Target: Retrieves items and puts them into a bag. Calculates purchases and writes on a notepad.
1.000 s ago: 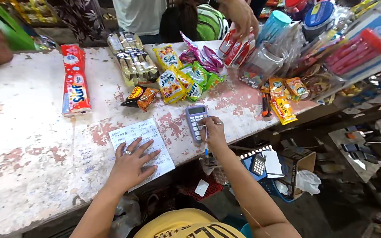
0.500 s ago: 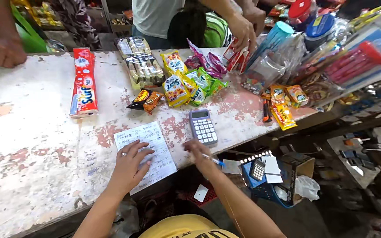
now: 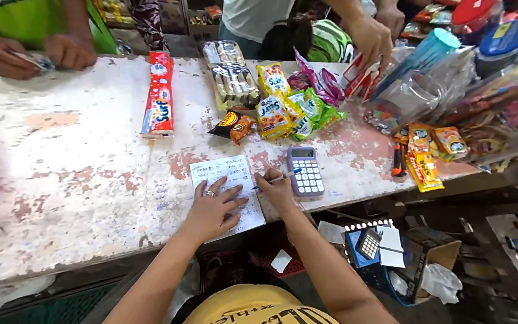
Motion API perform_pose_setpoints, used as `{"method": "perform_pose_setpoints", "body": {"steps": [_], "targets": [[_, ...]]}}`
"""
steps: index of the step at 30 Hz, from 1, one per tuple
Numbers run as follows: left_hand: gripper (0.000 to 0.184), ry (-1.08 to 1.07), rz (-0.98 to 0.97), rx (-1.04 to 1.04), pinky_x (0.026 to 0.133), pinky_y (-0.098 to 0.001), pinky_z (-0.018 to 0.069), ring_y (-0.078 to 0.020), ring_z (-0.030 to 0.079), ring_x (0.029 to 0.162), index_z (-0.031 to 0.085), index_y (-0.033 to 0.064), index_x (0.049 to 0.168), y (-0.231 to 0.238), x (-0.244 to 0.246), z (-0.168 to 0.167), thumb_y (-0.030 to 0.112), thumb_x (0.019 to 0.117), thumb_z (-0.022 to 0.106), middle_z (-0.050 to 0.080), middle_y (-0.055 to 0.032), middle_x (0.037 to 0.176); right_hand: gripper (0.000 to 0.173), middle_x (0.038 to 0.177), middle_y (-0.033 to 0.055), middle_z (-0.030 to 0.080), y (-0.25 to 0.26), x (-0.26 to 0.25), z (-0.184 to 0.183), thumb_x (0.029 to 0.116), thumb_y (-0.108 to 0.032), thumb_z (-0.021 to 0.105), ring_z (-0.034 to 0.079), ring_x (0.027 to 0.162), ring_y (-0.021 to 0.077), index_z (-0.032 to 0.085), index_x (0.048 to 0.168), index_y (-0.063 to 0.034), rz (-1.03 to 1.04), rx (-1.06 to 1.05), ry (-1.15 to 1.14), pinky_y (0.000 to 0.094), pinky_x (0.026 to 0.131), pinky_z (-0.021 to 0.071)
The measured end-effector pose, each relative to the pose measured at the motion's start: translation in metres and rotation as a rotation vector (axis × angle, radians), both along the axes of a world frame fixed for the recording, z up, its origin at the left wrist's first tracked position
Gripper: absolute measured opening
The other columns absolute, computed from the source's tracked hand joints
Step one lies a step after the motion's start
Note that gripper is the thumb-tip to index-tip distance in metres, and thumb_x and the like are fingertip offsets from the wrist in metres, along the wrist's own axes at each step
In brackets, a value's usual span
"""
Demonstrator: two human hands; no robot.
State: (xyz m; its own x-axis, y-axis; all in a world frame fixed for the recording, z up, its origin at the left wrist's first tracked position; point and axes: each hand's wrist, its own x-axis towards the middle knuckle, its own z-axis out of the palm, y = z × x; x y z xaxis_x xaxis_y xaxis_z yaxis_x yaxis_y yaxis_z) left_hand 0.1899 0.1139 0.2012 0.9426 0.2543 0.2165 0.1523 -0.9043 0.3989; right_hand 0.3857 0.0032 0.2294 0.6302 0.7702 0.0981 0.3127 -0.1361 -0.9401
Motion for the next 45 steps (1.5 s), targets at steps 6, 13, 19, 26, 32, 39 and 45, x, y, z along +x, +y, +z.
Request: {"method": "perform_pose_setpoints", "body": {"steps": [6, 13, 19, 26, 32, 39, 45], "targets": [[0.047, 0.002, -0.002, -0.014, 0.112, -0.0751, 0.0194, -0.0356, 0.033, 0.151, 0.065, 0.0397, 0.136, 0.000, 0.000, 0.000, 0.054, 0.1020, 0.036, 0.053, 0.0053, 0.154, 0.025, 0.059, 0.0002, 0.052, 0.002, 0.001, -0.005, 0.0931, -0.007, 0.070, 0.047, 0.051, 0.0042, 0.057, 0.073, -0.0009, 0.046, -0.065, -0.082, 0.0223, 0.052, 0.0436], [0.046, -0.049, 0.065, -0.035, 0.115, -0.0701, 0.0219, -0.0360, 0.035, 0.150, 0.071, 0.0337, 0.129, -0.001, 0.001, -0.002, 0.050, 0.1032, 0.037, 0.055, -0.0010, 0.152, 0.027, 0.057, -0.0012, 0.052, 0.003, 0.004, -0.008, 0.0923, -0.004, 0.069, 0.048, 0.049, 0.0020, 0.055, 0.070, -0.0022, 0.071, 0.008, -0.083, 0.0190, 0.049, 0.0441], [0.035, -0.269, 0.214, -0.186, 0.110, -0.0593, 0.0409, -0.0411, 0.049, 0.137, 0.076, 0.0088, 0.106, 0.000, 0.000, -0.006, 0.028, 0.1011, 0.047, 0.067, -0.0151, 0.130, 0.024, 0.057, -0.0019, 0.049, 0.003, 0.003, -0.006, 0.0905, 0.000, 0.067, 0.045, 0.048, 0.0010, 0.055, 0.069, -0.0019, 0.046, 0.033, -0.109, 0.0169, 0.048, 0.0408], [0.033, -0.286, 0.222, -0.164, 0.106, -0.0555, 0.0455, -0.0390, 0.055, 0.131, 0.076, 0.0076, 0.104, 0.001, 0.001, -0.007, 0.025, 0.0982, 0.050, 0.069, -0.0153, 0.123, 0.022, 0.061, -0.0027, 0.058, 0.014, 0.005, -0.003, 0.0954, -0.006, 0.067, 0.056, 0.052, 0.0012, 0.058, 0.075, -0.0029, 0.020, 0.044, 0.036, 0.0194, 0.052, 0.0503], [0.034, -0.249, 0.222, -0.127, 0.103, -0.0589, 0.0456, -0.0396, 0.055, 0.130, 0.077, 0.0139, 0.110, 0.000, 0.001, -0.008, 0.030, 0.0973, 0.050, 0.068, -0.0145, 0.124, 0.025, 0.058, 0.0026, 0.050, 0.021, -0.010, -0.008, 0.0950, -0.004, 0.065, 0.045, 0.049, 0.0073, 0.055, 0.072, -0.0015, 0.009, 0.046, -0.086, 0.0229, 0.048, 0.0399], [0.039, -0.232, 0.190, -0.080, 0.104, -0.0621, 0.0435, -0.0449, 0.055, 0.128, 0.077, 0.0189, 0.115, 0.003, 0.004, -0.008, 0.036, 0.0978, 0.047, 0.067, -0.0173, 0.127, 0.022, 0.096, 0.0100, 0.068, -0.005, 0.018, 0.022, 0.1017, -0.011, 0.061, 0.064, 0.078, 0.0097, 0.062, 0.116, 0.0061, 0.081, 0.002, -0.039, 0.0283, 0.073, 0.0557], [0.038, -0.258, 0.192, -0.104, 0.105, -0.0604, 0.0422, -0.0435, 0.056, 0.126, 0.079, 0.0185, 0.112, 0.002, 0.005, -0.007, 0.035, 0.0978, 0.048, 0.068, -0.0160, 0.125, 0.038, 0.103, 0.0060, 0.071, -0.046, 0.057, 0.035, 0.1117, -0.025, 0.041, 0.062, 0.082, 0.0059, 0.067, 0.120, 0.0009, -0.117, 0.018, -0.144, 0.0262, 0.078, 0.0535]]}}
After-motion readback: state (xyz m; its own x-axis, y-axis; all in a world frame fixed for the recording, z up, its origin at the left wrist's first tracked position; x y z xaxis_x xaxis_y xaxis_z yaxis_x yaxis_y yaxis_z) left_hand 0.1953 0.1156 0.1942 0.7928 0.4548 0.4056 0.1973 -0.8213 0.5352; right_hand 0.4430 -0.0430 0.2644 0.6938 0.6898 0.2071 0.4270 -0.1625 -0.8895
